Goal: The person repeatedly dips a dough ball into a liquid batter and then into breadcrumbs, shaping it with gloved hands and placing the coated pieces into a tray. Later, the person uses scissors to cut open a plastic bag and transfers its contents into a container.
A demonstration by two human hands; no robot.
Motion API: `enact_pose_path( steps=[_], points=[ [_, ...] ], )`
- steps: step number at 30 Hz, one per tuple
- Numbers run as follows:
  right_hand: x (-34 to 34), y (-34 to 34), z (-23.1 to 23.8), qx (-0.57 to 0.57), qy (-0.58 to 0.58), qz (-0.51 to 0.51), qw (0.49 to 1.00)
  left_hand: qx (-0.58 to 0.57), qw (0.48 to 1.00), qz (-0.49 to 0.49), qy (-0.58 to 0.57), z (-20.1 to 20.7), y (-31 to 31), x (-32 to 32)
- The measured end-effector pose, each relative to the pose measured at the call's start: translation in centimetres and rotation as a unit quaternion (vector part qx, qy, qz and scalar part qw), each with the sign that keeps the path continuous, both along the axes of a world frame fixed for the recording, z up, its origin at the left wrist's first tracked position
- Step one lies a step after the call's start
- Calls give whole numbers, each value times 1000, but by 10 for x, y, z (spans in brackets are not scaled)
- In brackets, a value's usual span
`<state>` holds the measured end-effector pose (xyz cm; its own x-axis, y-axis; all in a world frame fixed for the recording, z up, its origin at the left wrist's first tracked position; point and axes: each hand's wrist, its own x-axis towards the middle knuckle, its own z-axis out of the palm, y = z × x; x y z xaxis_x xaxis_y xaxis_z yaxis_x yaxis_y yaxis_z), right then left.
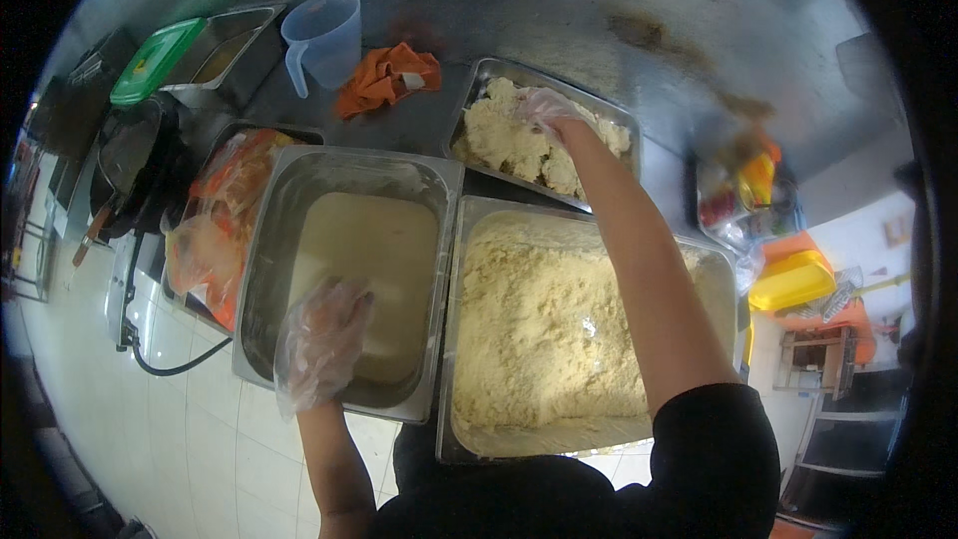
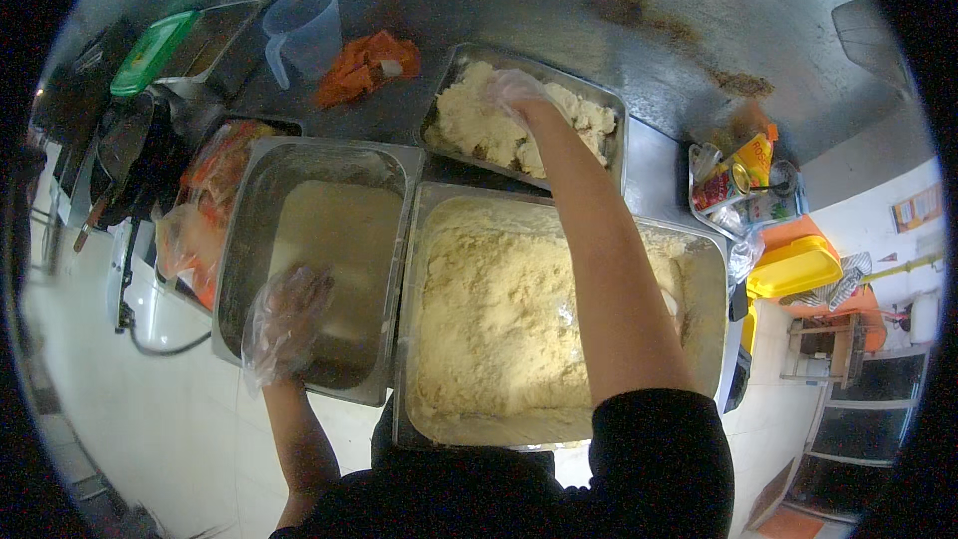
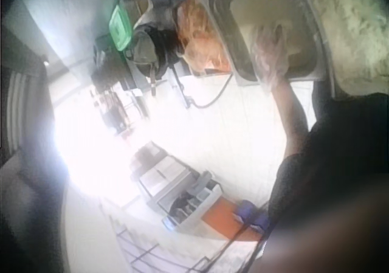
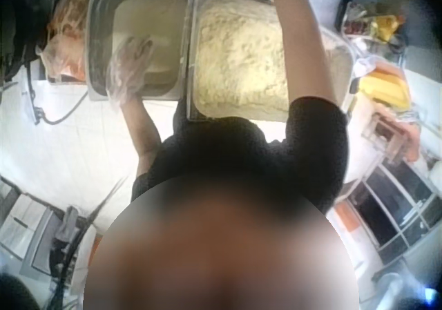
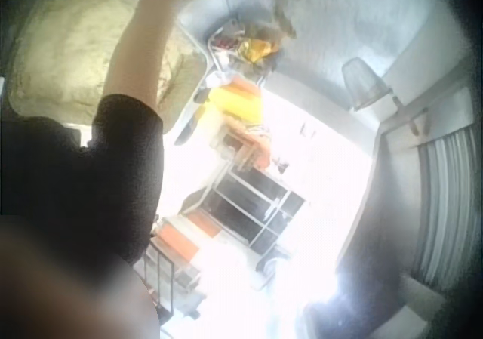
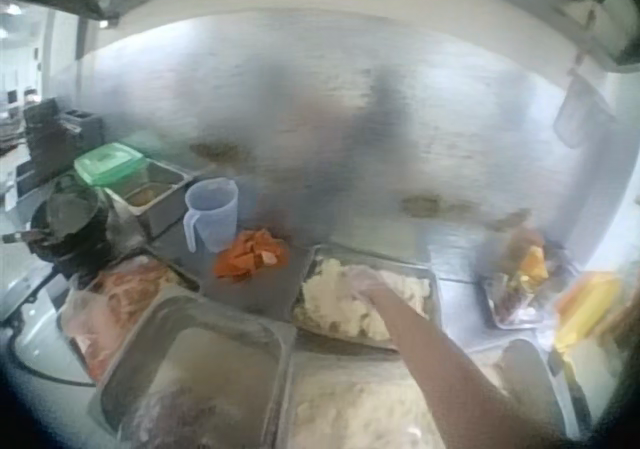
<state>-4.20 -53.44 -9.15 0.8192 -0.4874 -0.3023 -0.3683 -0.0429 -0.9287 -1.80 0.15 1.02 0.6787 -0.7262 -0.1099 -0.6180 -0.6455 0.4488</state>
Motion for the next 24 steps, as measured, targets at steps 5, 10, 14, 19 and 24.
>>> enact_pose_path(
  steps=[5,10,14,19,24],
  points=[
    [-18,-45,15,-226,50,7,973,-9,888,-264,-376,-35,21,19],
    [-158,47,110,-395,83,76,912,-133,990,-23,38,-51,15,21],
    [-274,207,93,-593,2,293,750,-39,995,-61,-69,-40,15,24],
    [-239,296,16,-491,54,201,846,-77,985,-128,-86,-44,18,34],
    [-222,326,7,-436,104,308,839,-88,983,-136,-88,-52,21,39]
  ],
)
